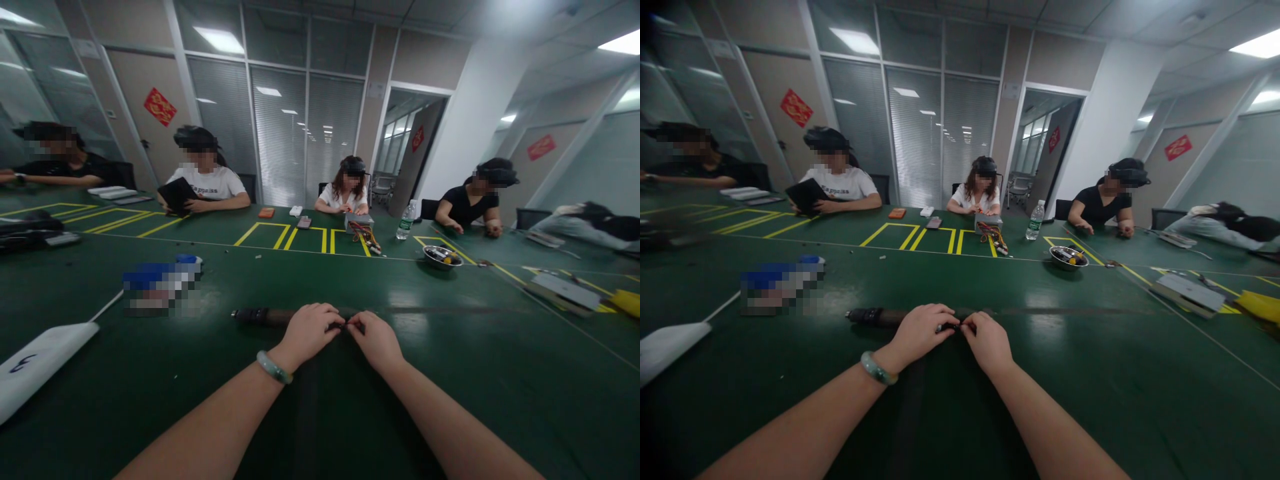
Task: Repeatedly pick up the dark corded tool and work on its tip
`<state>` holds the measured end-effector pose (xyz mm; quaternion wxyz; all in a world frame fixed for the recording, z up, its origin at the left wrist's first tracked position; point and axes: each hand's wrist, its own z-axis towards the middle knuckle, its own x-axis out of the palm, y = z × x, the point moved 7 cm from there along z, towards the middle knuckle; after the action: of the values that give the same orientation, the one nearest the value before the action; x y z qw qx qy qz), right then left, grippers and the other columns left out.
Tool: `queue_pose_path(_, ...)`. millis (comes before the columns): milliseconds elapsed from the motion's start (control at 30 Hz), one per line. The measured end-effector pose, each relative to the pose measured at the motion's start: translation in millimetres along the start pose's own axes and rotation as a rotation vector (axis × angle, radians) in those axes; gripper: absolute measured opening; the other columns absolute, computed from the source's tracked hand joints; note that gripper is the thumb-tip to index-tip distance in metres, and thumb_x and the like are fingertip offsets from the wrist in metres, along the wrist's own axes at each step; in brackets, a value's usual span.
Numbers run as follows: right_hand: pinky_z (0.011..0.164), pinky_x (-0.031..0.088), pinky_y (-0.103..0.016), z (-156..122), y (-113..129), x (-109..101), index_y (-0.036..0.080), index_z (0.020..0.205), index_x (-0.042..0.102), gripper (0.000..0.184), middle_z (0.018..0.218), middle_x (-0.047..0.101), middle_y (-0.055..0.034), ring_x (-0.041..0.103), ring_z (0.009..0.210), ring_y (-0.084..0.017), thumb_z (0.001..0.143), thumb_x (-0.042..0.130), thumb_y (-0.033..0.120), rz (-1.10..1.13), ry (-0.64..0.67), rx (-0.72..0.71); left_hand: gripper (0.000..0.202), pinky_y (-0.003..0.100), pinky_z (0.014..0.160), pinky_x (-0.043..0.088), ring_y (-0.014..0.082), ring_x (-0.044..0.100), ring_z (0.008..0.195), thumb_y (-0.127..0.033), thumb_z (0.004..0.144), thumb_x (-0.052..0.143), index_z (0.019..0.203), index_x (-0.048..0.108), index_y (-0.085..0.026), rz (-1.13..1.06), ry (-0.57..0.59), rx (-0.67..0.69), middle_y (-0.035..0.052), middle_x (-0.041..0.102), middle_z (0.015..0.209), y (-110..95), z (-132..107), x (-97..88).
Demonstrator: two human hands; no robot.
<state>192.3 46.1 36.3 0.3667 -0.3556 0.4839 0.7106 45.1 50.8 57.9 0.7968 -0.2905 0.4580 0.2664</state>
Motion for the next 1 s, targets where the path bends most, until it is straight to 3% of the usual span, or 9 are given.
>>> queue_pose_path(233,0.088,0.043,-0.030,10.4,8.3,10.1,0.019,0.119,0.057,0.027,0.113,0.060,-0.0057,0.057,0.100,-0.020,0.093,0.049,0.016,-0.170,0.064,-0.158,0.017,0.035,0.089,0.043,0.0192,0.057,0.100,-0.034,0.089,0.059,0.103,0.067,-0.029,0.012,0.023,0.005,0.0005,0.062,0.110,1.6,0.6,2.0)
queue_pose_path(467,0.085,0.044,-0.030,13.8,18.0,14.7,0.025,0.124,0.058,0.034,0.101,0.058,-0.0066,0.056,0.092,-0.021,0.096,0.042,0.016,-0.372,0.116,-0.238,0.016,0.036,0.087,0.043,0.0197,0.057,0.098,-0.030,0.088,0.059,0.103,0.066,-0.027,0.005,0.025,0.010,0.0008,0.062,0.108,1.8,0.4,2.6)
queue_pose_path(600,0.084,0.043,-0.030,15.2,21.2,14.8,0.025,0.116,0.061,0.028,0.098,0.057,-0.0058,0.054,0.090,-0.020,0.097,0.042,0.017,-0.374,0.126,-0.242,0.017,0.036,0.087,0.044,0.0196,0.057,0.099,-0.027,0.087,0.060,0.104,0.065,-0.027,0.000,0.033,0.017,-0.0002,0.062,0.110,2.1,-0.3,3.1)
queue_pose_path(733,0.086,0.041,-0.030,15.8,20.9,16.6,0.020,0.102,0.066,0.025,0.096,0.058,-0.0064,0.054,0.089,-0.020,0.096,0.042,0.015,-0.391,0.126,-0.242,0.025,0.043,0.106,0.034,0.0207,0.052,0.115,-0.029,0.088,0.060,0.113,0.060,-0.028,-0.026,-0.019,0.053,-0.0001,0.057,0.126,-2.1,-1.1,-5.2)
queue_pose_path(833,0.085,0.041,-0.029,18.5,17.9,15.9,0.020,0.103,0.067,0.027,0.096,0.058,-0.0068,0.054,0.088,-0.020,0.094,0.042,0.013,-0.396,0.127,-0.218,0.031,0.044,0.112,0.026,0.0190,0.049,0.121,-0.030,0.091,0.056,0.122,0.056,-0.029,-0.065,-0.080,0.070,-0.0003,0.056,0.129,-7.2,-2.6,-17.6)
queue_pose_path(933,0.086,0.041,-0.027,25.5,6.5,8.3,0.024,0.108,0.066,0.028,0.097,0.058,-0.0059,0.055,0.090,-0.019,0.096,0.042,0.018,-0.386,0.137,-0.189,0.027,0.037,0.105,0.036,0.0167,0.053,0.115,-0.025,0.093,0.052,0.120,0.057,-0.028,-0.111,-0.078,0.107,-0.0008,0.060,0.123,-13.6,-5.1,-26.0)
queue_pose_path(1000,0.085,0.041,-0.026,29.7,-14.7,-3.3,0.025,0.111,0.066,0.028,0.098,0.059,-0.0058,0.056,0.091,-0.018,0.097,0.042,0.022,-0.411,0.144,-0.147,0.025,0.033,0.099,0.041,0.0156,0.056,0.109,-0.022,0.094,0.050,0.116,0.060,-0.028,-0.146,-0.046,0.154,-0.0010,0.063,0.118,-17.6,-7.2,-27.3)
